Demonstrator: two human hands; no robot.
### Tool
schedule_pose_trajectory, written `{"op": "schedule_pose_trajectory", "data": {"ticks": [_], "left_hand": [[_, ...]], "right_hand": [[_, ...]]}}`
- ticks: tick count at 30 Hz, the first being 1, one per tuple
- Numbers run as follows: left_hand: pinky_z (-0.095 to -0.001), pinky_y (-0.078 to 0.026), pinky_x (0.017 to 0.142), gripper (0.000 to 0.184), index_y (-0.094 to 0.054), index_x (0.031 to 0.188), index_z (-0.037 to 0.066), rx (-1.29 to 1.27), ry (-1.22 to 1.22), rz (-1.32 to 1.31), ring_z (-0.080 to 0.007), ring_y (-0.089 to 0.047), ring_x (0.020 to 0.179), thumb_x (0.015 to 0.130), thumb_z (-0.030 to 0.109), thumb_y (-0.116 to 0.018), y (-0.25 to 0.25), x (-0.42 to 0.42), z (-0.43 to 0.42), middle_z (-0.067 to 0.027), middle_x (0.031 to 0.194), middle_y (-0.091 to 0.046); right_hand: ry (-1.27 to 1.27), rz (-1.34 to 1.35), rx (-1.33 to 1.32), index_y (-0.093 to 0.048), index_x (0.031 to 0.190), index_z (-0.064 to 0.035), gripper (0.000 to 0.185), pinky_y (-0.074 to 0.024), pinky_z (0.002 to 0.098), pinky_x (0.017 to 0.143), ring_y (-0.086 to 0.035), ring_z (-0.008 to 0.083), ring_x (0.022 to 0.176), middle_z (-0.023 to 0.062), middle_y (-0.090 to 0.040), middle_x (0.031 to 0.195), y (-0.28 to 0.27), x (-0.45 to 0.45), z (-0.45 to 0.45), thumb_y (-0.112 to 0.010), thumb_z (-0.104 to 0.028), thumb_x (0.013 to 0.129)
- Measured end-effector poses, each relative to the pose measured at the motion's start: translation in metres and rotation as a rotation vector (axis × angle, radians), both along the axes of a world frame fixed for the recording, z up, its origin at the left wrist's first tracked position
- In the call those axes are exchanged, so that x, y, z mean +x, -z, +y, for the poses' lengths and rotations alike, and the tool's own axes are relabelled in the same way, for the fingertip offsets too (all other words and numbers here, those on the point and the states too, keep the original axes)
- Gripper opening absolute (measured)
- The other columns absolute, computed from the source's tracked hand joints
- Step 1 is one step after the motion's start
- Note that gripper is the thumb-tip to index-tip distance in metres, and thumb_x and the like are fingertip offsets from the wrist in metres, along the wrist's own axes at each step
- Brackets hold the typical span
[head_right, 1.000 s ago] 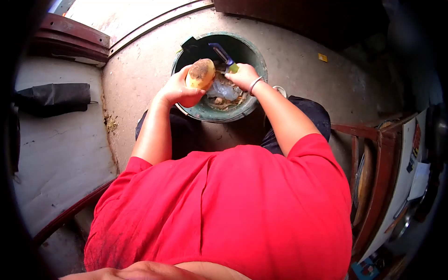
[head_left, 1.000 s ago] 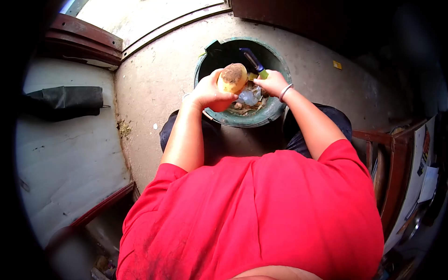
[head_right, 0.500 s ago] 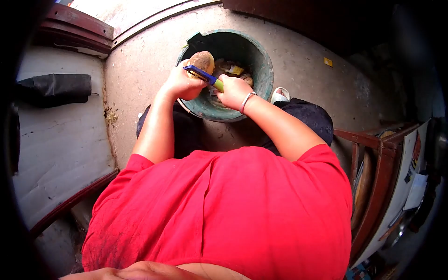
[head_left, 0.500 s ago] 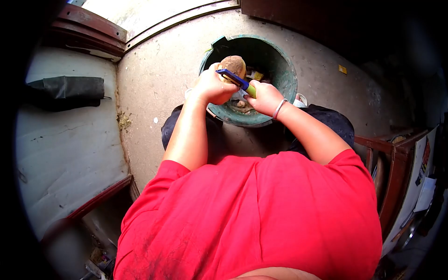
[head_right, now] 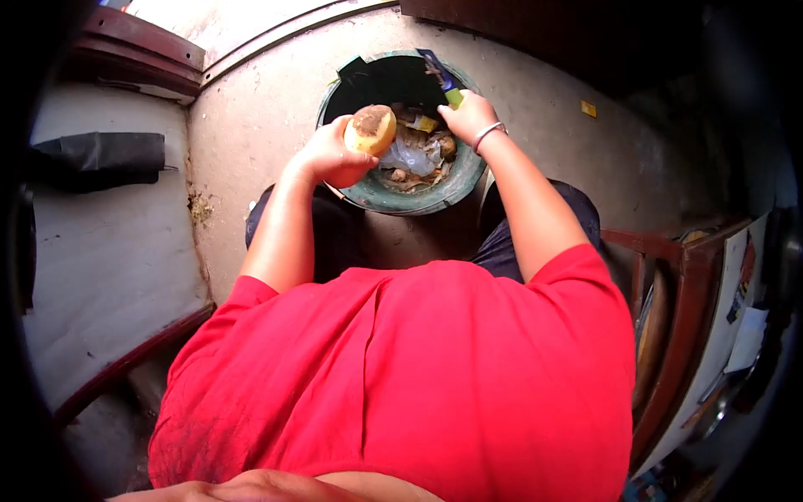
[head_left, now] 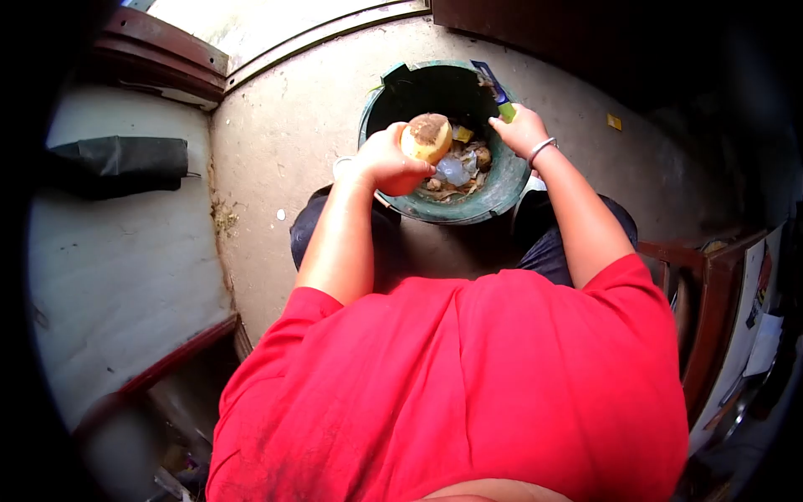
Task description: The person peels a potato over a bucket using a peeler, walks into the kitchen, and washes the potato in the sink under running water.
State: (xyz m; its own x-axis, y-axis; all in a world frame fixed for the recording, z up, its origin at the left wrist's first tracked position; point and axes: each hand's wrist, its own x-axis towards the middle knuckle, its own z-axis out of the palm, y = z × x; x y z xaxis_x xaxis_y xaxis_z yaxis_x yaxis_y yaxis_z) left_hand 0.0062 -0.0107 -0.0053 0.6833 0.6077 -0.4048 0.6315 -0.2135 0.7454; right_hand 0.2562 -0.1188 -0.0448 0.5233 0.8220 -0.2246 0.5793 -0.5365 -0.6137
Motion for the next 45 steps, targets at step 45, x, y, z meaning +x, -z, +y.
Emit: {"op": "schedule_pose_trajectory", "data": {"ticks": [45], "left_hand": [[-0.0349, -0.05, 0.091, 0.085, -0.055, 0.125, 0.003, 0.018, -0.022, 0.03, -0.0264, -0.064, 0.103, 0.053, 0.032, -0.089, 0.004, 0.001, -0.006, -0.0157, 0.112, -0.067]], "right_hand": [[-0.022, -0.061, -0.198, -0.066, 0.102, -0.0057, 0.032, -0.0526, 0.042, 0.084, -0.066, 0.0352, 0.094, 0.0205, -0.069, 0.098, 0.027, -0.012, 0.001, -0.07, -0.03, 0.081]]}}
